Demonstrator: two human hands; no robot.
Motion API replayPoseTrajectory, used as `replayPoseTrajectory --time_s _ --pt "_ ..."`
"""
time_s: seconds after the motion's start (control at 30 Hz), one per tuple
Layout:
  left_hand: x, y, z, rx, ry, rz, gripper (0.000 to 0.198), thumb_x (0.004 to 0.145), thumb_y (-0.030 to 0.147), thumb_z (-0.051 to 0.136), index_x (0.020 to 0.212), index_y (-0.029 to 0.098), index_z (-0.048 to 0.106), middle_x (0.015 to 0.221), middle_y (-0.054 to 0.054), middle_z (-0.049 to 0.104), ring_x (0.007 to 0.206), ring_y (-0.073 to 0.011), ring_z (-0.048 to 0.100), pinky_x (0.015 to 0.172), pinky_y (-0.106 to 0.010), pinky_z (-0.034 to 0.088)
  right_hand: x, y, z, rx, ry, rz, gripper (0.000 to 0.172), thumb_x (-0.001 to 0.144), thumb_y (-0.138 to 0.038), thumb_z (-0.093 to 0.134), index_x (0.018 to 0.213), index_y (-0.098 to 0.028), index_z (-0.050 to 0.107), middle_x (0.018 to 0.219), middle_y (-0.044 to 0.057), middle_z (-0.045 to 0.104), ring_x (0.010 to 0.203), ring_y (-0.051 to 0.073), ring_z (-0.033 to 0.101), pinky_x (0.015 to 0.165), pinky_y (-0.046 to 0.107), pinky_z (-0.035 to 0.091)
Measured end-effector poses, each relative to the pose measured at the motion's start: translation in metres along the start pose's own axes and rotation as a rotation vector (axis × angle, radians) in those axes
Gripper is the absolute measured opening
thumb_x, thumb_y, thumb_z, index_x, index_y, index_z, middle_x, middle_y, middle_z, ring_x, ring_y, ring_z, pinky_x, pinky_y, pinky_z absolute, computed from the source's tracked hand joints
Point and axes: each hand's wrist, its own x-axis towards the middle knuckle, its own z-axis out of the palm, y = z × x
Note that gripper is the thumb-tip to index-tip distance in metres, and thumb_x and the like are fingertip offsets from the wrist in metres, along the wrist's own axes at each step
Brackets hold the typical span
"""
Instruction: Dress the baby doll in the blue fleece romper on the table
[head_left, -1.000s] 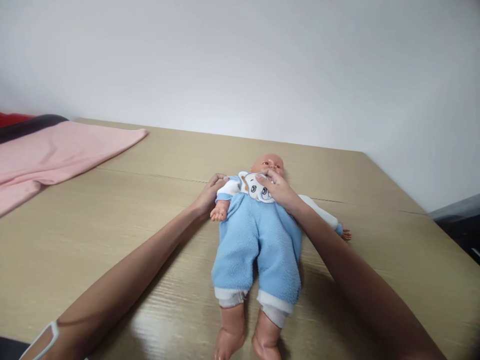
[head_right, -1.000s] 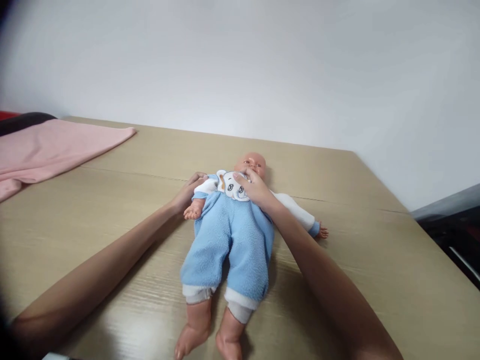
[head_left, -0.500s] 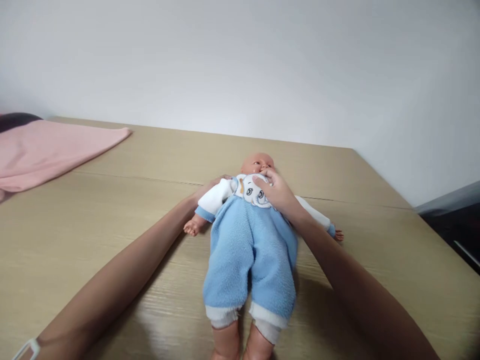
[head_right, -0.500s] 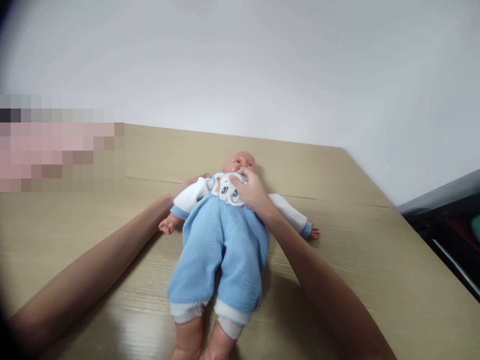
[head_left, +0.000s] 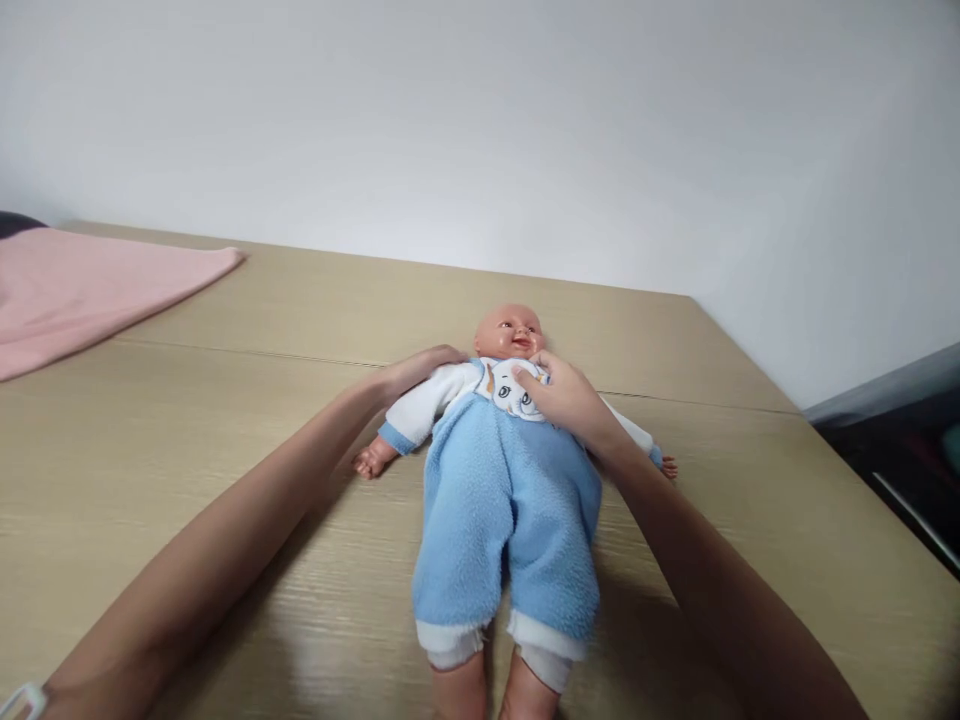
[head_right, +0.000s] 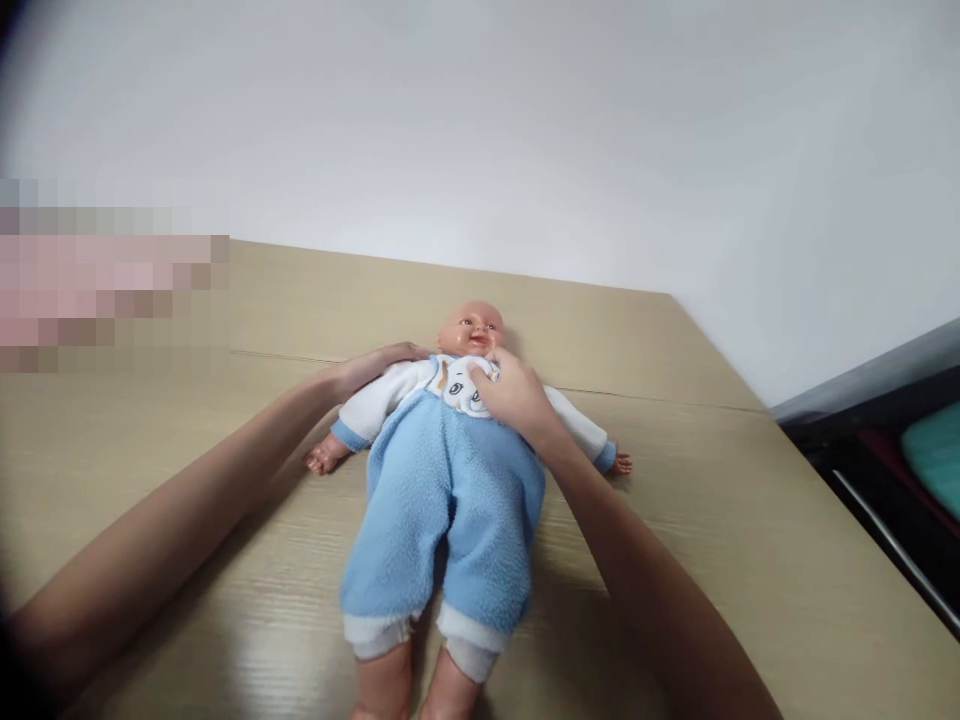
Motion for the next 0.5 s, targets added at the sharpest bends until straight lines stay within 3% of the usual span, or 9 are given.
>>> replayPoseTrajectory --time_s 0.1,0.2,0.37,0.5 --pt "-0.012 0.009 -0.022 0.074 -0.145 -0.093 0.063 0.097 0.075 0.068 0.131 0.022 0.069 0.123 -0.010 0.079 0.115 -0.0328 0.074 0.096 -0.043 0.063 -0.002 -0.001 -0.005 0.026 -0.005 0.007 0.020 0.106 -0.039 0.061 0.109 -0.021 0.070 0.125 0.016 0.082 0.112 0.033 0.075 0.093 0.039 0.053" --pt "-0.021 0.010 -0.038 0.253 -0.254 -0.128 0.079 0.088 0.076 0.075 0.147 0.026 0.059 0.121 -0.006 0.079 0.109 -0.0312 0.073 0.092 -0.038 0.059 -0.002 0.001 -0.015 -0.029 -0.016 -0.026 0.022 0.106 -0.039 0.062 0.113 -0.022 0.072 0.129 0.015 0.082 0.115 0.034 0.075 0.096 0.040 0.053" --pt "-0.017 0.002 -0.044 0.291 -0.395 -0.015 0.068 0.094 0.068 0.068 0.149 0.027 0.063 0.143 -0.006 0.075 0.130 -0.0310 0.068 0.106 -0.034 0.055 0.003 0.012 -0.037 -0.180 -0.113 -0.059 0.026 0.103 -0.042 0.063 0.088 -0.024 0.074 0.099 0.009 0.084 0.092 0.031 0.074 0.081 0.038 0.050" --pt "-0.012 -0.001 -0.044 0.341 -0.412 0.024 0.069 0.098 0.067 0.065 0.155 0.029 0.061 0.157 -0.005 0.069 0.140 -0.0312 0.064 0.118 -0.036 0.050 -0.003 0.030 -0.037 -0.093 -0.103 -0.153 0.031 0.104 -0.050 0.062 0.093 -0.025 0.075 0.100 0.008 0.084 0.096 0.030 0.074 0.084 0.038 0.053"
